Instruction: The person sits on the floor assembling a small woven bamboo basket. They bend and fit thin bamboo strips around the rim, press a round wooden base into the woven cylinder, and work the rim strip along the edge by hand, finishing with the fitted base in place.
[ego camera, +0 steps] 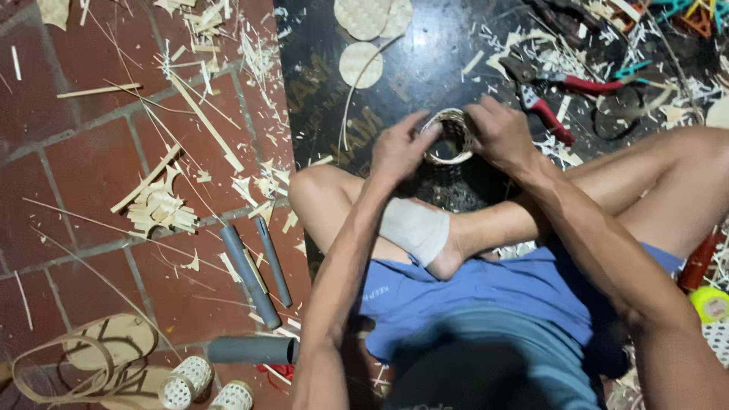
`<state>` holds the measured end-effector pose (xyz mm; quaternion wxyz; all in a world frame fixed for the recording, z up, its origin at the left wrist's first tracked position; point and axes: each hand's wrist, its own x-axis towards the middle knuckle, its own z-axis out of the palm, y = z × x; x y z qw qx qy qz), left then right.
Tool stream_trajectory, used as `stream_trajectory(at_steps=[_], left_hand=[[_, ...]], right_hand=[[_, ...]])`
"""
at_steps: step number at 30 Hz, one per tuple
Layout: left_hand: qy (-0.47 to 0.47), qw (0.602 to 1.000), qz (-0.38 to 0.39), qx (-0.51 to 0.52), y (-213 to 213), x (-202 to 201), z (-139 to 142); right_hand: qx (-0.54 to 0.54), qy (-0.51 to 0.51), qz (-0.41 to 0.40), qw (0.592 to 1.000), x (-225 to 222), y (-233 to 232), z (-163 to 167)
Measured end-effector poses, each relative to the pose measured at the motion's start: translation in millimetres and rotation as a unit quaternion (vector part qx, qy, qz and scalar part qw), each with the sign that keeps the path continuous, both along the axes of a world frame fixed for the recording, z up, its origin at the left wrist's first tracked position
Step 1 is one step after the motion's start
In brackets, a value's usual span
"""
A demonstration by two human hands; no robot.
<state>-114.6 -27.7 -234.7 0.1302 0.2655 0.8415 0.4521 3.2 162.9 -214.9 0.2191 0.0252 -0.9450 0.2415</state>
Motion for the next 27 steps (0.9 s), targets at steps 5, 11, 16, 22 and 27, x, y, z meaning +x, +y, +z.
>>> stream_trajectory(at_steps=[5, 11, 16, 22, 27], left_hand=[[0.207, 0.966, 0.148, -0.046, -12, -134, -6], [0.298, 0.938, 0.127, -0.127, 6, -176, -16], [0.027, 0.995, -0.092, -0.012, 16, -107, -17], [0.087, 0.978, -0.186, 0.045, 19, -53, -32], [0.174, 0.964, -0.197, 0.04, 20, -33, -29]], right_hand=[[-0.054, -0.031, -0.061, 0.996, -10, -4, -12], [-0.195, -0.031, -0.118, 0.973, -28, -3, -20], [-0.144, -0.036, -0.054, 0.988, -49, -1, -13], [-0.115, -0.023, -0.022, 0.993, -61, -3, -22], [-0.262, -0.044, -0.002, 0.964, -45, 5, -22]])
